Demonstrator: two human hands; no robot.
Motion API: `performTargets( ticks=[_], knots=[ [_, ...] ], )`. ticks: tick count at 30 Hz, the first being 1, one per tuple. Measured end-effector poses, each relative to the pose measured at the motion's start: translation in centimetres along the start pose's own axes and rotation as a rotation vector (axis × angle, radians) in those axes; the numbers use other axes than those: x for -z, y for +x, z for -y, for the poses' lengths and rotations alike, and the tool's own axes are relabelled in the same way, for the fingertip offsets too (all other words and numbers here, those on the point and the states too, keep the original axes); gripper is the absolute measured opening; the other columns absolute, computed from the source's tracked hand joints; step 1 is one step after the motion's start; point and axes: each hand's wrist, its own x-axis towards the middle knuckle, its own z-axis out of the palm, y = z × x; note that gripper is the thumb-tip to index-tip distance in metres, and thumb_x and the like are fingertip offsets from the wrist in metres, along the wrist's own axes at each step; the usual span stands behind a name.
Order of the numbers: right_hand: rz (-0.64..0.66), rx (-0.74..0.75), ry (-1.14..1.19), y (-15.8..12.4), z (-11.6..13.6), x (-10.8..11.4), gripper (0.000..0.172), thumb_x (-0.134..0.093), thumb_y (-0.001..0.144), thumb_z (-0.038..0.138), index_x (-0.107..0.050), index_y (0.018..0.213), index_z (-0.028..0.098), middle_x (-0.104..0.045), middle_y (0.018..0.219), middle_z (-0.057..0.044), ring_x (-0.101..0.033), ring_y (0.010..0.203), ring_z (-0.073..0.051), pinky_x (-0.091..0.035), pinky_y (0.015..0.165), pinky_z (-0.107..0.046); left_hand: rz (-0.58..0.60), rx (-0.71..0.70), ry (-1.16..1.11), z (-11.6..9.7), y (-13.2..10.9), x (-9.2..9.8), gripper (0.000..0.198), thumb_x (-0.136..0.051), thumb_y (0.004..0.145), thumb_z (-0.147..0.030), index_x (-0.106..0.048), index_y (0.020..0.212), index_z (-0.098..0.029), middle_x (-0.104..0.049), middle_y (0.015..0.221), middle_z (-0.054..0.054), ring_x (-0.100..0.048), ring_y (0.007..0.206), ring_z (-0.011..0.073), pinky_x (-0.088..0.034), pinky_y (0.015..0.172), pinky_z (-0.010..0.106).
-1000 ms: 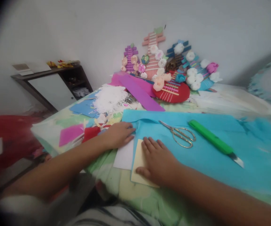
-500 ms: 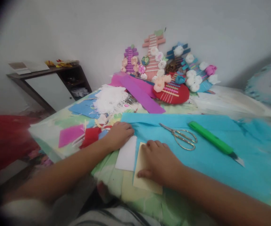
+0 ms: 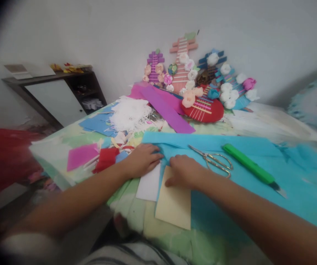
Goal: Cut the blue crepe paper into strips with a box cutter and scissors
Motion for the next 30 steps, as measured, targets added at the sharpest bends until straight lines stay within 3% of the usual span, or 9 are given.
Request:
performTargets(
  ticks=[4, 11, 17, 21, 25, 27, 30],
  knots=[
    [0.066, 0.037, 0.055, 0.5, -0.1, 1.1, 0.014, -0.053, 0.071, 0.032, -0.057, 0.075, 0.019, -0.062, 0.079, -0.004, -0.055, 0.072, -0.017, -0.036, 0.057, -0.026, 0.015, -0.006, -0.023, 0.2, 0.1, -0.1, 0.026, -0.042, 0.09, -0.033, -0.059, 0.109, -0.027, -0.057, 0.107, 0.005, -0.05, 0.099, 0.0219, -0.037, 0.081, 0.037],
    [0.089, 0.083, 0.086, 0.7, -0.6, 1.5, 0.014, -0.047, 0.076, 0.031, -0.056, 0.076, 0.02, -0.061, 0.074, -0.002, -0.052, 0.067, -0.016, -0.034, 0.056, -0.027, 0.002, -0.006, -0.033, 0.1, 0.0, -0.1, 0.026, -0.042, 0.089, -0.032, -0.058, 0.107, -0.023, -0.058, 0.107, 0.004, -0.051, 0.098, 0.0228, -0.037, 0.079, 0.038],
    [0.038, 0.17, 0.023, -1.4, -0.3, 0.0, 0.033, -0.055, 0.073, 0.041, -0.059, 0.094, 0.016, -0.057, 0.099, -0.011, -0.051, 0.094, -0.026, -0.039, 0.079, -0.038, -0.015, 0.01, -0.028, 0.1, 0.0, -0.4, 0.024, -0.043, 0.089, -0.033, -0.059, 0.096, -0.017, -0.058, 0.104, 0.007, -0.051, 0.095, 0.0236, -0.038, 0.079, 0.038],
    [0.054, 0.118, -0.027, -2.4, 0.2, -0.2, 0.052, -0.061, 0.065, 0.05, -0.056, 0.103, 0.013, -0.054, 0.105, -0.014, -0.05, 0.097, -0.029, -0.04, 0.081, -0.042, -0.019, 0.008, -0.03, 0.1, 0.0, -0.6, 0.024, -0.042, 0.089, -0.032, -0.058, 0.1, -0.018, -0.057, 0.106, 0.007, -0.05, 0.096, 0.024, -0.038, 0.08, 0.039],
    [0.083, 0.147, -0.094, -2.6, 1.2, 0.3, 0.055, -0.064, 0.058, 0.052, -0.057, 0.095, 0.013, -0.057, 0.098, -0.013, -0.05, 0.091, -0.03, -0.041, 0.077, -0.042, -0.015, 0.0, -0.029, 0.2, 0.0, -0.8, 0.025, -0.041, 0.089, -0.032, -0.058, 0.101, -0.018, -0.057, 0.106, 0.007, -0.05, 0.097, 0.0237, -0.038, 0.082, 0.039],
    [0.101, 0.13, -0.072, -2.5, 1.5, 0.5, 0.05, -0.066, 0.056, 0.05, -0.057, 0.089, 0.013, -0.057, 0.096, -0.013, -0.051, 0.089, -0.028, -0.041, 0.075, -0.04, -0.015, -0.004, -0.029, 0.2, 0.0, -0.8, 0.025, -0.041, 0.089, -0.032, -0.058, 0.101, -0.018, -0.057, 0.106, 0.007, -0.05, 0.097, 0.0232, -0.038, 0.082, 0.038],
    [0.162, 0.079, 0.044, -2.3, 1.2, 1.0, 0.024, -0.058, 0.065, 0.037, -0.055, 0.077, 0.016, -0.058, 0.083, -0.008, -0.052, 0.075, -0.021, -0.039, 0.063, -0.032, -0.014, -0.008, -0.032, 0.2, 0.0, -0.6, 0.025, -0.042, 0.089, -0.032, -0.059, 0.101, -0.018, -0.057, 0.107, 0.007, -0.051, 0.096, 0.0226, -0.038, 0.081, 0.037]
  ],
)
